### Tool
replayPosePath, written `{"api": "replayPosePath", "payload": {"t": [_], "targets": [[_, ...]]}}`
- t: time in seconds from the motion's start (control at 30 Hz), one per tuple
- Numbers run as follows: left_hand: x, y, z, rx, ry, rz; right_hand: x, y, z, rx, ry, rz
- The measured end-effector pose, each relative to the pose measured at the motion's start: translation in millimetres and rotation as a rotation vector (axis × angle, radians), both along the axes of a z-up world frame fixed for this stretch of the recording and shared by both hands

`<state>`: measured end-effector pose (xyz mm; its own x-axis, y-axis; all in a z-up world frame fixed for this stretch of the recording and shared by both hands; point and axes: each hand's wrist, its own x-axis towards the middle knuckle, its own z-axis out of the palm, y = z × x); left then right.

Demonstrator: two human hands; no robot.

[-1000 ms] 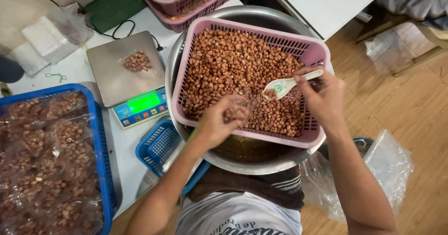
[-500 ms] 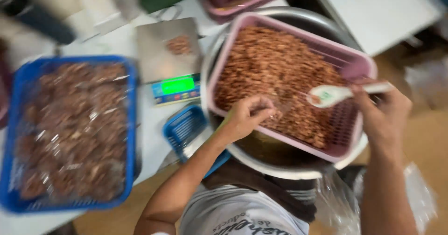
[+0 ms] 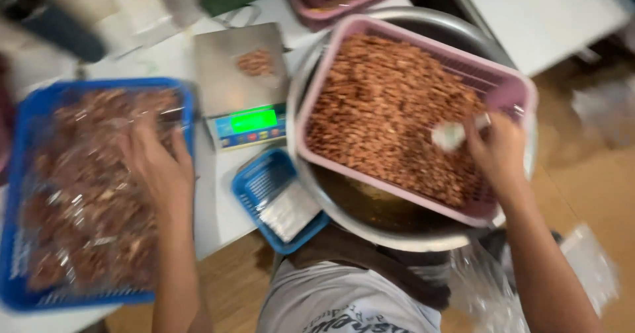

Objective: The person scoops roasted peanuts from a pink basket into small plastic bags using a white spoon, weighs each bag on a digital scale, and places the filled bags into a blue tray. The process repeats continuously throughout the clip.

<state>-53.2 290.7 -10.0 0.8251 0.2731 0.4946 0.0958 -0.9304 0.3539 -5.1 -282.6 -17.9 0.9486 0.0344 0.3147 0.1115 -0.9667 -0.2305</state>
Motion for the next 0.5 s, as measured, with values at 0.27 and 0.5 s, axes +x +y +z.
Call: {"api": "replayPosePath", "payload": {"t": [0.27,0.5], "targets": [[-41.3,-95.8,-101.5,-0.078,0.914,-0.338,47.6,23.0,-33.1,0.167,-0.255,0.210],[-25.3,-102.4,-61.3,-0.180,1.025,-0.221,11.2,45.0,-25.2,0.349,0.059,0.172]]}}
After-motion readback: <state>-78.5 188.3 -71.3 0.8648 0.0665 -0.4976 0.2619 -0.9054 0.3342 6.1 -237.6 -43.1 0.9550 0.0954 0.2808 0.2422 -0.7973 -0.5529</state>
